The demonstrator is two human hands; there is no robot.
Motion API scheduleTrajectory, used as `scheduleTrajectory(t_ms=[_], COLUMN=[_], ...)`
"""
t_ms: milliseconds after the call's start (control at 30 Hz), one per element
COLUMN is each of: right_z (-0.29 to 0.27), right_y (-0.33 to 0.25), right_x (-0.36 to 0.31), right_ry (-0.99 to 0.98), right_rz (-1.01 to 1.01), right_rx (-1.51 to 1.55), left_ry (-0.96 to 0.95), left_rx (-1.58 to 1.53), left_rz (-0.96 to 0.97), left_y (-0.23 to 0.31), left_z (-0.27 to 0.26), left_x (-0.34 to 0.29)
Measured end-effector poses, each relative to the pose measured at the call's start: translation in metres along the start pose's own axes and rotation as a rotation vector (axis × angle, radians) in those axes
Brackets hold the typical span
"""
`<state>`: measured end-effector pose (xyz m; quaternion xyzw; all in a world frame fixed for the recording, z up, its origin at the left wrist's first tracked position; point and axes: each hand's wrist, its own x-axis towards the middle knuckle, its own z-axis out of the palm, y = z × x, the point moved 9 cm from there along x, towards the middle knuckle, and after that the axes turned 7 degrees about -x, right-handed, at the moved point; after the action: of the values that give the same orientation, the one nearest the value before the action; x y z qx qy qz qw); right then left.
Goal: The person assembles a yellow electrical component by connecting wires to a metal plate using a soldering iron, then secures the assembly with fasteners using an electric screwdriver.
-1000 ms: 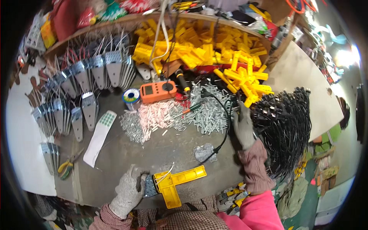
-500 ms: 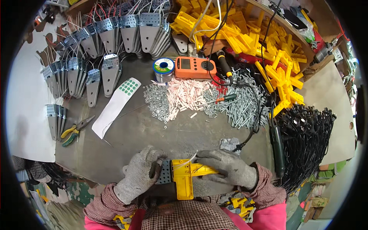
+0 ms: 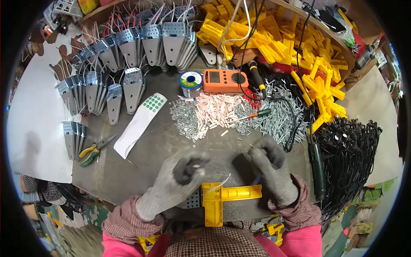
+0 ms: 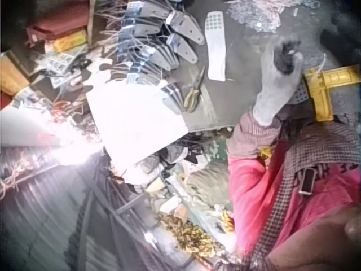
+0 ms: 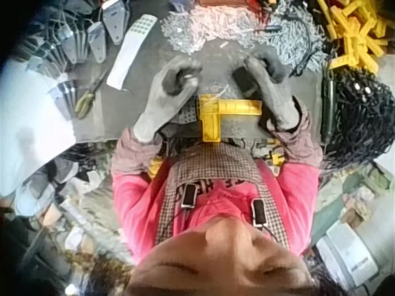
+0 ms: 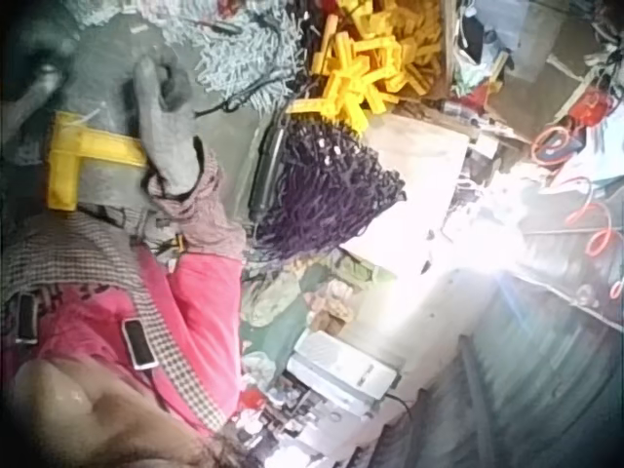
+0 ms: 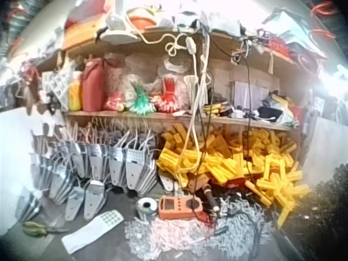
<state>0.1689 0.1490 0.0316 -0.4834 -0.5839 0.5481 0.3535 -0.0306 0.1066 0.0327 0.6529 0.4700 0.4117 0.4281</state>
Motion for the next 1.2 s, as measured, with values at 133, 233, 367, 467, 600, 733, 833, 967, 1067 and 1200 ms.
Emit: scheduleTrajectory(t_ms=[133, 233, 367, 467, 600, 733, 833, 967, 1067, 1200], right_z=[0.014, 0.018, 0.028, 0.011, 0.013, 0.018, 0.025, 0.030, 0.029, 0.019], right_y=[0.018, 0.034, 0.030, 0.029, 0.028, 0.034, 0.037, 0.042, 0.026, 0.039], right_x=[0.019, 0.021, 0.020, 0.015, 0.016, 0.014, 0.013, 0.011, 0.013, 0.012], right_ry=[-0.053, -0.042, -0.186, 0.025, 0.036, -0.020, -0.089, -0.110, -0.061, -0.004], right_rz=[0.026, 0.067, 0.023, 0.024, -0.008, 0.017, -0.060, 0.040, -0.006, -0.010], right_rx=[0.034, 0.085, -0.031, -0.079, -0.051, -0.039, -0.164, -0.024, -0.067, -0.112], left_ry=[-0.139, -0.180, -0.073, 0.116, 0.082, -0.024, 0.002, -0.029, 0.019, 0.034], left_rx=[-0.527, -0.667, -0.977, -0.989, -0.766, -0.751, -0.705, -0.516, -0.478, -0.679], left_rz=[-0.272, -0.060, -0.441, -0.502, -0.455, -0.372, -0.295, -0.342, -0.307, -0.345], left_y=[-0.015, -0.010, -0.039, -0.043, -0.057, -0.054, -0.052, -0.052, -0.050, -0.054], left_z=[0.043, 0.059, 0.053, 0.035, 0.030, 0.046, 0.044, 0.041, 0.034, 0.041], left_x=[0.027, 0.028, 0.034, 0.039, 0.034, 0.032, 0.035, 0.034, 0.031, 0.031])
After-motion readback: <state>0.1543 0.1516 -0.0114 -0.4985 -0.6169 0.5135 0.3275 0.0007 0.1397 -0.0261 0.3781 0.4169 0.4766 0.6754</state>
